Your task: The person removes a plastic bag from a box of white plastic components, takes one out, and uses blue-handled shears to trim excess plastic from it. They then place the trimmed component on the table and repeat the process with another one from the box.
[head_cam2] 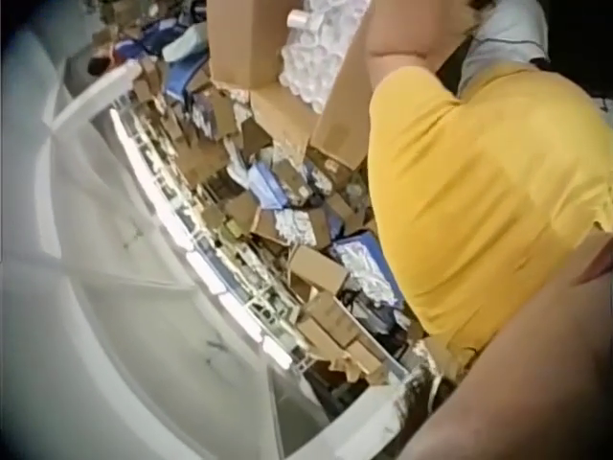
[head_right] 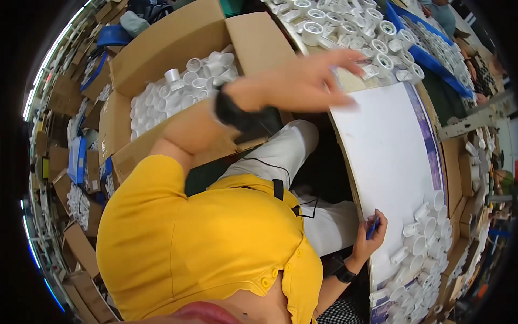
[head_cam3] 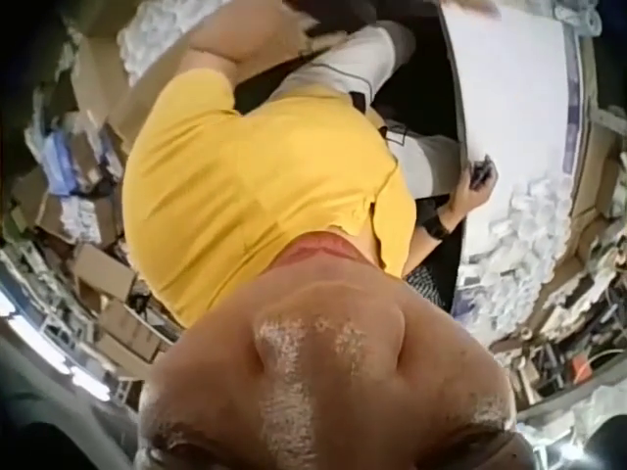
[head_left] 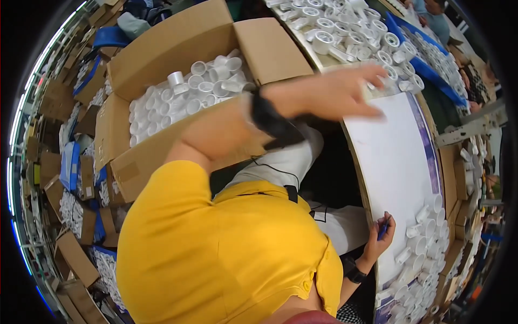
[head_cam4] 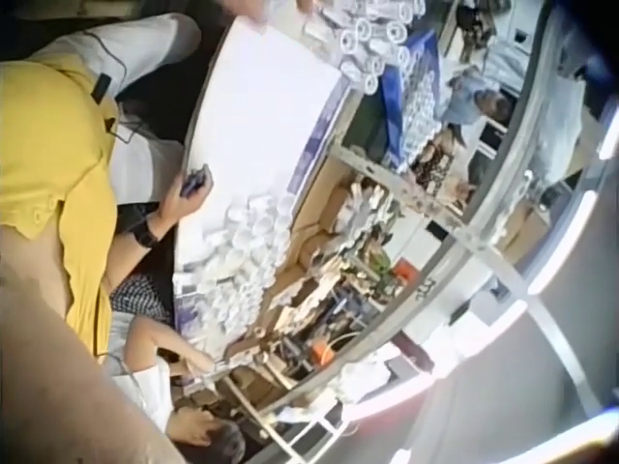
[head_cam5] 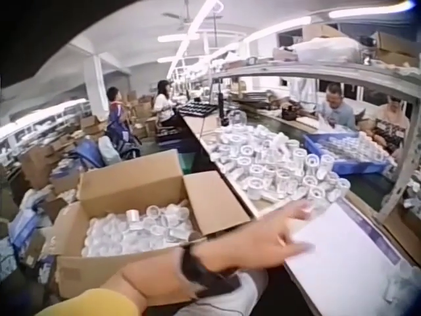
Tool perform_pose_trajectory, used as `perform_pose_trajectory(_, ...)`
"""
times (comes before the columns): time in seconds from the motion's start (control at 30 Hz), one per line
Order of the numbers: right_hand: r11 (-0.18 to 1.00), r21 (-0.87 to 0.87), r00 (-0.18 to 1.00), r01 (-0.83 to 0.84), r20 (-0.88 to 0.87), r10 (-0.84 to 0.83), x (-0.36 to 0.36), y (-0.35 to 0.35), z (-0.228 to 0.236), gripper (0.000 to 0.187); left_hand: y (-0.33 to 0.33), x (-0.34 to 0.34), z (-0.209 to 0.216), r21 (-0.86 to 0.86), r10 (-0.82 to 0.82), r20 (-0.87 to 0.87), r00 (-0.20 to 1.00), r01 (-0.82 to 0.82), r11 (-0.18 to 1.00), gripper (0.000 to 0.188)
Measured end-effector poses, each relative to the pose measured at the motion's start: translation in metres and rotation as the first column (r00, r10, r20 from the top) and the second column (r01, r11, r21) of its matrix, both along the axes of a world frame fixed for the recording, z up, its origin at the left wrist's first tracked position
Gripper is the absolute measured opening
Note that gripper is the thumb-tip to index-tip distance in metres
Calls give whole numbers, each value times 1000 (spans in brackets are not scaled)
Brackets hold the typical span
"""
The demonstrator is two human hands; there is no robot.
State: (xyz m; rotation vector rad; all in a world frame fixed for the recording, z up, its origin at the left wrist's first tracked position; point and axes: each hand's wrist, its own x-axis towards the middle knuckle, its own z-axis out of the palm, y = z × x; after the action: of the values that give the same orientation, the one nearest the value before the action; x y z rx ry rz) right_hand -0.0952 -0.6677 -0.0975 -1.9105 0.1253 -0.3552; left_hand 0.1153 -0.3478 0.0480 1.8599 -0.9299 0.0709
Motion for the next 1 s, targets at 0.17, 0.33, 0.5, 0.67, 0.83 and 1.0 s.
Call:
perform_pose_trajectory(0.17,999,-5,999,-48,24,48,11,7,-1,35,188,51,-12,2,430,-232,872,-442,897,40)
perform_pose_trajectory(0.33,997,-71,998,14,55,-10,8,4,-3,35,278,86,-111,766,604,32,796,-407,497,41)
perform_pose_trajectory(0.5,983,-180,999,25,35,-19,0,3,-6,31,287,74,-195,878,474,109,874,-308,366,34)
perform_pose_trajectory(0.67,989,-143,998,48,53,-41,5,15,3,29,282,73,-192,944,499,-4,867,-161,287,27)
perform_pose_trajectory(0.83,981,-194,998,20,61,-8,11,14,5,28,282,72,-181,923,378,87,921,-218,318,19)
perform_pose_trajectory(1.0,980,-199,997,28,74,-14,10,10,2,29,255,55,-122,875,555,248,794,-429,222,17)
